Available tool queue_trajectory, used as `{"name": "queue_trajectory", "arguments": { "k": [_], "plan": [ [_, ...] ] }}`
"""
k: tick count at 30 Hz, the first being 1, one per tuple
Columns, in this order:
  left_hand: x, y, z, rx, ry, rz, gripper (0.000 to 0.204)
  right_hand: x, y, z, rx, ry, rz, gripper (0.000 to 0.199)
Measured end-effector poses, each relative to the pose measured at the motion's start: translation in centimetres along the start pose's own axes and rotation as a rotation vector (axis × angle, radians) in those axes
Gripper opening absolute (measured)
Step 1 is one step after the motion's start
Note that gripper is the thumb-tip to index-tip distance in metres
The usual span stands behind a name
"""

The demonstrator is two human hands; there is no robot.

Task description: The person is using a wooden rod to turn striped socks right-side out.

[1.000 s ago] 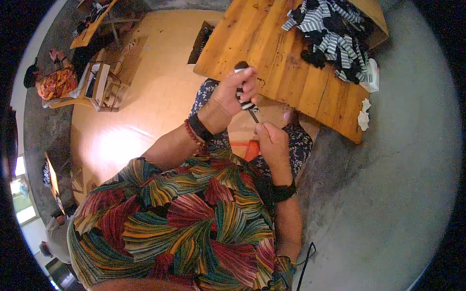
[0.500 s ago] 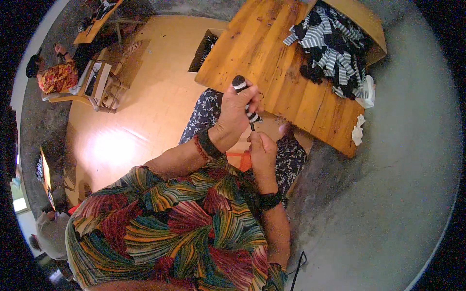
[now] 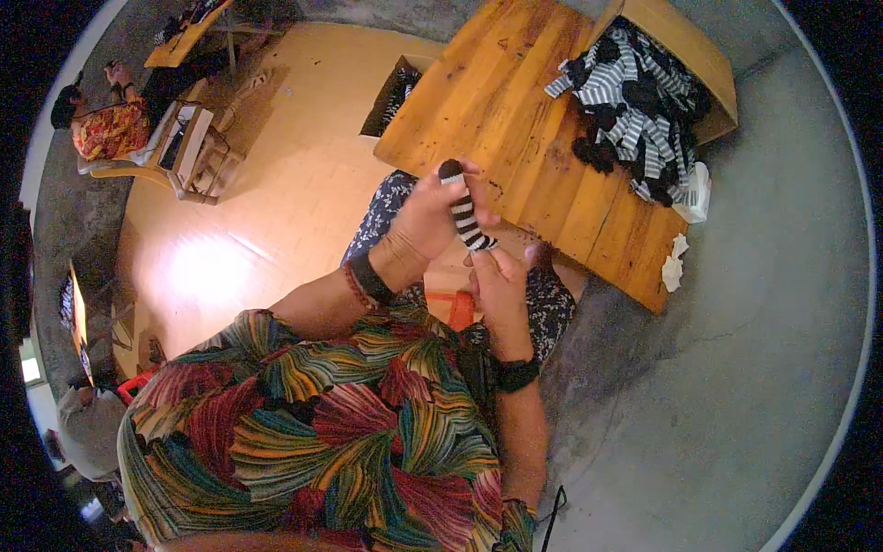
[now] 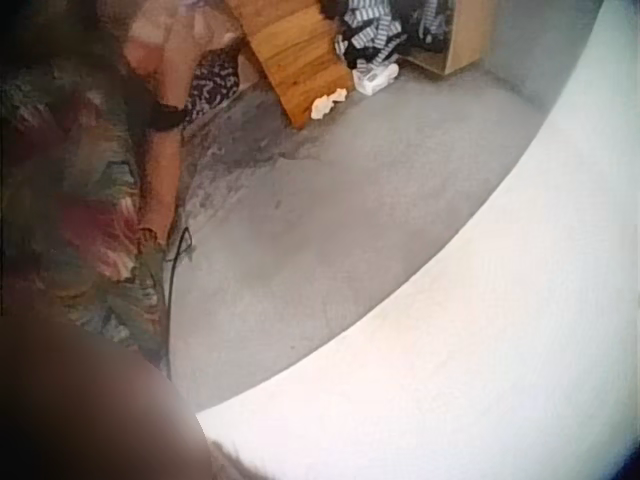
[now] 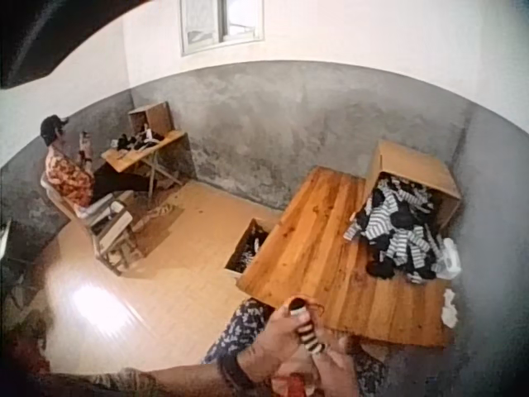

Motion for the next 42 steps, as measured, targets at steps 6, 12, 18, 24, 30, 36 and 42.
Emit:
{"name": "queue_trajectory", "arguments": {
  "k": [6,12,18,24,30,36,42],
  "plan": [
    [-1.5,1.7,0.9,0.115,-0.101,0.043,0.011,1.3,-1.8,-0.2,-0.08,-0.108,-0.14,0.023],
    [-0.8,1.1,1.9,0.053,-0.095,0.068,0.019,0.8,-2.3,-0.9,-0.11,-0.084,-0.244,0.023],
    [1.0,0.0,3.2,0.156,-0.242,-0.04,0.025,0.8,-1.8,-0.2,-0.102,0.136,-0.251,0.023],
    [1.8,-0.9,1.0,0.04,0.043,-0.087,0.023,-0.7,-0.6,0.5,0.015,0.119,0.002,0.02],
    [-1.0,0.7,1.5,0.086,0.024,0.025,0.024,-0.1,-2.4,0.2,-0.026,-0.082,-0.141,0.018],
    [-1.7,1.1,1.9,0.181,0.04,0.024,0.029,-0.1,-3.2,-2.2,-0.064,-0.34,-0.256,0.021],
    [-1.5,1.6,1.5,0.182,0.143,0.023,0.033,0.5,-4.2,-3.1,-0.13,-0.469,-0.315,0.023]
  ]
}}
Point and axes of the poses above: each hand's wrist, its own y-axis towards the middle knuckle, its own z-axis out of the palm, x = y × z, the point moved 10 cm from there along y, towards the middle knuckle, and after that the axes turned 10 degrees about z, right-handed, at the moved point
